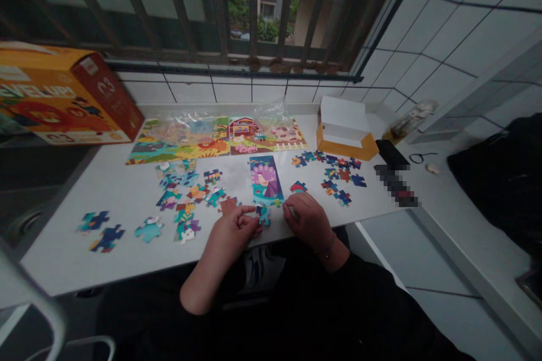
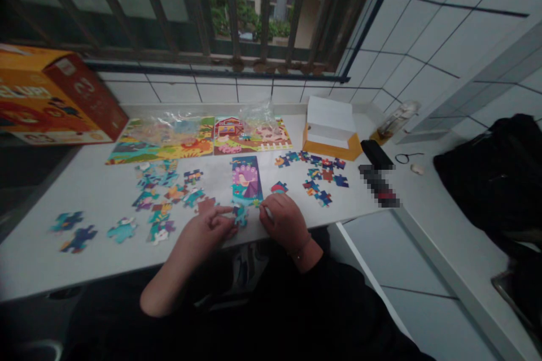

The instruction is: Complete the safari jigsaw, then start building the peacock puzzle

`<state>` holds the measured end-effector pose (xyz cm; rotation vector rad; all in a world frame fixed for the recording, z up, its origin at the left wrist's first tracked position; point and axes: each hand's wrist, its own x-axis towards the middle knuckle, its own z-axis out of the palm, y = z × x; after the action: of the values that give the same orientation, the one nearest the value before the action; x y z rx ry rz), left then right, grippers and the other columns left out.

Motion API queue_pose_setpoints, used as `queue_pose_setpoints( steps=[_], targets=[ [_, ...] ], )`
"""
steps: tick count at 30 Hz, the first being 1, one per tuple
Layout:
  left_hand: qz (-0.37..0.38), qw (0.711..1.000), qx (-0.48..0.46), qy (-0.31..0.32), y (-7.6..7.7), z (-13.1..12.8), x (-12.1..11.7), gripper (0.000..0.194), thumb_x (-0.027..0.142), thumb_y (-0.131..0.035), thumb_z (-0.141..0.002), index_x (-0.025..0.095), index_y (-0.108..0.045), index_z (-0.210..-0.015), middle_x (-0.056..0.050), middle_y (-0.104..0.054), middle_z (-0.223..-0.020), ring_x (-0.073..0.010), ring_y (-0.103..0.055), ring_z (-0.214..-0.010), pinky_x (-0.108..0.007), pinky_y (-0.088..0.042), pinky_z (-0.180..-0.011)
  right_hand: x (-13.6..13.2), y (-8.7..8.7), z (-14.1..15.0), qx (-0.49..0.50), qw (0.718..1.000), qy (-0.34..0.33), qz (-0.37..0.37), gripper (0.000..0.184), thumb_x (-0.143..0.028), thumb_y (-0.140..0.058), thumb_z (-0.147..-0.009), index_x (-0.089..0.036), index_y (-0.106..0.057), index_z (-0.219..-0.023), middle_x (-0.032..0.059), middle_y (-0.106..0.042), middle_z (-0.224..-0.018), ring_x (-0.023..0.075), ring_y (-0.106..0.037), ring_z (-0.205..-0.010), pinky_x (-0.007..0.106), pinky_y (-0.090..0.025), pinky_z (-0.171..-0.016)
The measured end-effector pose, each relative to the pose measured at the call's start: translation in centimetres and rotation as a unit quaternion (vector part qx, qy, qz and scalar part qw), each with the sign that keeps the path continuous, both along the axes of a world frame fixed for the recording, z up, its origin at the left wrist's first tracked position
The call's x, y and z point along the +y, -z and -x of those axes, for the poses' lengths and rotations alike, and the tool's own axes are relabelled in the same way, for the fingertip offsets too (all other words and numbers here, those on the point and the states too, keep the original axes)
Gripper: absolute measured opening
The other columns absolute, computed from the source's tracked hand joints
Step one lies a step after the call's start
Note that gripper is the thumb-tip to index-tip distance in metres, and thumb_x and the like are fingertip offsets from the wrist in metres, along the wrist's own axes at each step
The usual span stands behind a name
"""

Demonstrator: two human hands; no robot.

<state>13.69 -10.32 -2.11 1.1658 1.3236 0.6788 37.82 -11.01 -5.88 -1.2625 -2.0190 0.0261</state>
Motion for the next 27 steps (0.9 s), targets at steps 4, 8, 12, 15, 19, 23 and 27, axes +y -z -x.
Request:
queue_pose_setpoints(
  steps=[4, 8, 12, 15, 19, 23, 27],
  targets=[
    [0.014, 0.999, -0.036, -0.014, 0.8, 0.3, -0.1, 0.047, 0.045, -0.089, -0.078, 0.02, -0.076, -0.116, -0.002, -0.082, -0.075, -0.0271, -0.086, -0.083, -0.036, -0.067, -0.077, 0.0, 0.1, 0.0, 0.006, 1.0, -0.002, 0.003, 0.016, -0.021, -0.057, -0.109, -0.025, -0.064, -0.095, 0.0058, -0.072, -0.092, 0.0254, -0.067, -0.091, 0.04, -0.053, -0.088],
    [0.03, 0.994, -0.098, -0.034, 2.2, 0.7, -0.1, 0.06, 0.058, -0.096, -0.069, 0.019, -0.074, -0.11, -0.005, -0.084, -0.081, -0.026, -0.086, -0.086, -0.037, -0.068, -0.085, 0.0, 0.3, 0.0, 0.005, 1.0, 0.001, 0.009, 0.016, -0.022, -0.057, -0.11, -0.025, -0.064, -0.096, 0.0063, -0.072, -0.093, 0.0257, -0.067, -0.092, 0.041, -0.054, -0.088],
    [0.042, 0.986, -0.151, -0.048, 2.6, 1.1, -0.1, 0.066, 0.061, -0.101, -0.063, 0.019, -0.072, -0.104, -0.005, -0.085, -0.084, -0.0235, -0.086, -0.086, -0.035, -0.068, -0.088, -0.1, 0.5, -0.1, 0.002, 1.0, 0.0, 0.013, 0.016, -0.022, -0.056, -0.11, -0.024, -0.066, -0.098, 0.0068, -0.073, -0.094, 0.0258, -0.067, -0.093, 0.042, -0.054, -0.089],
    [0.046, 0.982, -0.176, -0.06, 2.6, 1.3, -0.2, 0.067, 0.061, -0.104, -0.059, 0.019, -0.071, -0.099, -0.005, -0.084, -0.084, -0.0229, -0.085, -0.084, -0.034, -0.068, -0.085, 0.0, 0.4, -0.1, 0.001, 1.0, 0.001, 0.007, 0.017, -0.022, -0.056, -0.111, -0.024, -0.066, -0.097, 0.007, -0.074, -0.095, 0.0258, -0.068, -0.094, 0.041, -0.054, -0.09],
    [0.044, 0.98, -0.18, -0.071, 2.6, 1.3, -0.5, 0.066, 0.061, -0.104, -0.062, 0.018, -0.072, -0.101, -0.007, -0.085, -0.086, -0.0227, -0.085, -0.085, -0.033, -0.068, -0.085, 0.0, 0.2, -0.1, -0.004, 1.0, 0.006, 0.01, 0.016, -0.023, -0.056, -0.11, -0.025, -0.065, -0.097, 0.0068, -0.074, -0.095, 0.0259, -0.069, -0.093, 0.041, -0.054, -0.089],
    [0.023, 0.982, -0.166, -0.092, 1.9, 3.0, -0.9, 0.066, 0.062, -0.102, -0.064, 0.017, -0.071, -0.101, -0.009, -0.085, -0.086, -0.0231, -0.085, -0.084, -0.034, -0.068, -0.083, -0.4, 0.0, -0.2, -0.005, 1.0, -0.002, 0.021, 0.016, -0.022, -0.057, -0.109, -0.025, -0.065, -0.096, 0.0065, -0.073, -0.093, 0.026, -0.069, -0.091, 0.04, -0.054, -0.087],
    [-0.042, 0.977, -0.123, -0.167, 0.1, 8.0, -0.6, 0.062, 0.061, -0.1, -0.067, 0.016, -0.072, -0.101, -0.008, -0.083, -0.081, -0.0223, -0.083, -0.076, -0.035, -0.069, -0.08, -0.6, 0.2, -0.4, -0.009, 1.0, -0.008, 0.011, 0.015, -0.023, -0.058, -0.11, -0.025, -0.066, -0.098, 0.006, -0.074, -0.094, 0.0256, -0.069, -0.091, 0.04, -0.054, -0.087]
  ],
)
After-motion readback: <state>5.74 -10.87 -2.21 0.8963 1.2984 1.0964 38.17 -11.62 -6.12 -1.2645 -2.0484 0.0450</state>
